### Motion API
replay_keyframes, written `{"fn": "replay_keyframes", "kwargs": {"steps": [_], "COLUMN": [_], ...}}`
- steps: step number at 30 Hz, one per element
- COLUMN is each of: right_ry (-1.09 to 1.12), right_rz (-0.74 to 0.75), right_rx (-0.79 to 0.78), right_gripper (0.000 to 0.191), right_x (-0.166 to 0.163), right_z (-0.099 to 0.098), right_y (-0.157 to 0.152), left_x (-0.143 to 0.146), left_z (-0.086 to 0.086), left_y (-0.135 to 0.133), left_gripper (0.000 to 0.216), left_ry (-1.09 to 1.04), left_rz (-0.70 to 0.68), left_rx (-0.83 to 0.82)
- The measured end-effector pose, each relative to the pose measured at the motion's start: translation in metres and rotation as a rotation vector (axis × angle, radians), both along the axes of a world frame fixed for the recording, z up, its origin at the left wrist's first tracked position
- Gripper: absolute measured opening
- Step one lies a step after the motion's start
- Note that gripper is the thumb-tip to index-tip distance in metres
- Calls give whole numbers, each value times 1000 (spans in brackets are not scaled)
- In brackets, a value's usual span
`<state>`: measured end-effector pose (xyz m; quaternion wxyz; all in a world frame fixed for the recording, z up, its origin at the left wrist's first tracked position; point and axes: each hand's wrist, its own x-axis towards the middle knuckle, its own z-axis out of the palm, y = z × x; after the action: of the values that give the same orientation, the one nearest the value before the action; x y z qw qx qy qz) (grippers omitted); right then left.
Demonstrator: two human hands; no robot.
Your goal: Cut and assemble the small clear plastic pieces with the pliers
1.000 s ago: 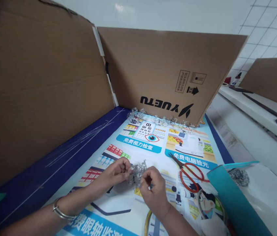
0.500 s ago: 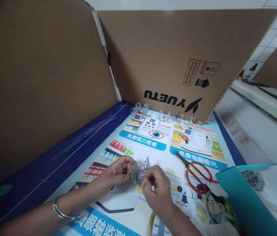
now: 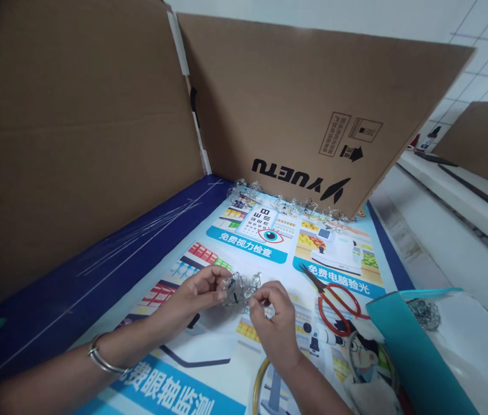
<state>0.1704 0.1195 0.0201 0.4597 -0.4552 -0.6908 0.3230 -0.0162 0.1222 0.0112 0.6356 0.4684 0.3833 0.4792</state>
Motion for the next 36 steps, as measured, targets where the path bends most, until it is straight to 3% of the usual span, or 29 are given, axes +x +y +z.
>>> {"fn": "replay_keyframes", "kwargs": {"steps": [5,12,19,27,36], "right_ry": [-51,12,40,106,106], "right_rz": [-90,-34,-40,-16,-66], "right_rx": [22,-145,-322,-588,-643], "right_gripper": [7,9,10,17,20], "right_x": [2,1,-1,-2,-5], "right_z": [8,17,26,15,0], "right_y": [8,9,4,7,15], "left_x": [1,1,-2,-7,-6], "left_z": [6,13,25,12,2], "left_y": [2,2,-7,-1,5], "left_gripper": [32,31,30,22,24], "left_ry": [-11,-49,-46,-169,-86], "left_rz": [15,23,-48,-180,-148], "left_rx": [-33,-80,-291,-471,-391]}}
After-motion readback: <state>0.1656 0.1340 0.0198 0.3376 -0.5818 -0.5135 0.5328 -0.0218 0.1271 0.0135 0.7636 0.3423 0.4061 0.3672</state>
